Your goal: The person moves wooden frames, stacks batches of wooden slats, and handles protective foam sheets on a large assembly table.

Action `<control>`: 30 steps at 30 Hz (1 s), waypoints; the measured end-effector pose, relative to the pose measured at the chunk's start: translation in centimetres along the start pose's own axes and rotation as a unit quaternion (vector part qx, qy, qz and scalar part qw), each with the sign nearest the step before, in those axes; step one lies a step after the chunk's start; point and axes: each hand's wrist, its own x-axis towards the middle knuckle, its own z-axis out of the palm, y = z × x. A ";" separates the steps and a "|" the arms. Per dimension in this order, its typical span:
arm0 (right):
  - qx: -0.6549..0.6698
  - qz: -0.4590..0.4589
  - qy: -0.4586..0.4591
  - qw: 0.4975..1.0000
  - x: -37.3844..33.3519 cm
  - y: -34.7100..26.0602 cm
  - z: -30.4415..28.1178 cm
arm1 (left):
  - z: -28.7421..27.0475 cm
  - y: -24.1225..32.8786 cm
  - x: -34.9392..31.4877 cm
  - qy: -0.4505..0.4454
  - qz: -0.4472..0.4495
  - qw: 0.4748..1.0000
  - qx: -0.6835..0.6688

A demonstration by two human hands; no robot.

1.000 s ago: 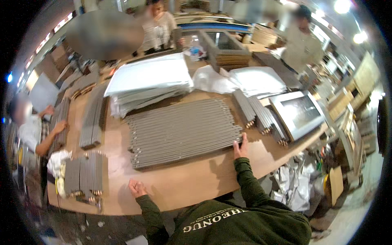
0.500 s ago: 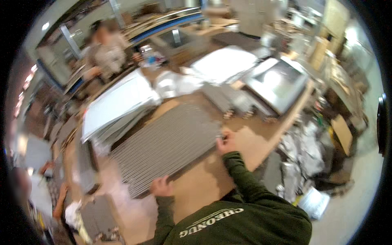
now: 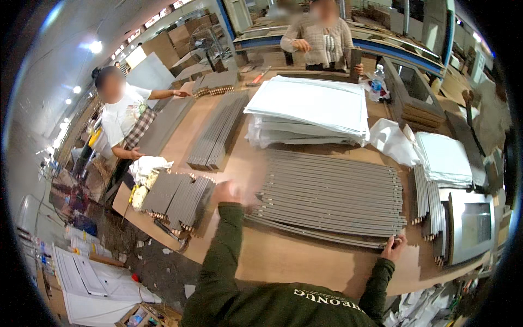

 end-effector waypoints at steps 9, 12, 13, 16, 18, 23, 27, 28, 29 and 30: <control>-0.004 -0.032 -0.016 0.999 -0.1 0.2 -0.1 | -5.9 -9.0 -3.4 -0.092 -0.102 0.956 0.261; -0.001 -0.021 -0.035 0.999 -0.8 0.0 -0.7 | -4.6 -10.8 -2.0 -0.097 -0.119 0.939 0.308; 0.005 -0.003 -0.036 0.999 -0.8 -1.0 -1.3 | -4.3 -11.9 -1.4 -0.133 -0.166 0.917 0.338; 0.144 -0.044 -0.047 0.987 -2.3 0.1 -1.6 | -4.4 -15.1 2.4 -0.392 -0.208 0.838 0.318; 0.051 -0.005 -0.071 0.996 -2.6 -4.7 -1.9 | -3.4 -17.4 0.3 -0.366 -0.079 0.855 0.358; -0.164 0.007 -0.232 0.959 -1.3 -7.7 -4.0 | -2.5 -14.8 -0.3 -0.304 -0.169 0.898 0.271; -0.134 -0.007 -0.261 0.956 -1.0 -4.6 -3.5 | -4.1 -15.3 3.6 -0.246 -0.057 0.961 0.109; -0.147 -0.035 -0.257 0.954 -1.1 -3.4 -3.6 | -5.8 -11.7 6.1 -0.276 -0.035 0.960 0.009; -0.158 -0.063 -0.258 0.951 -1.3 -2.8 -3.6 | -7.6 -7.7 8.2 -0.318 -0.017 0.944 -0.087; -0.169 -0.055 -0.252 0.951 -1.3 -4.2 -3.4 | -9.9 -4.1 8.9 -0.355 -0.009 0.918 -0.178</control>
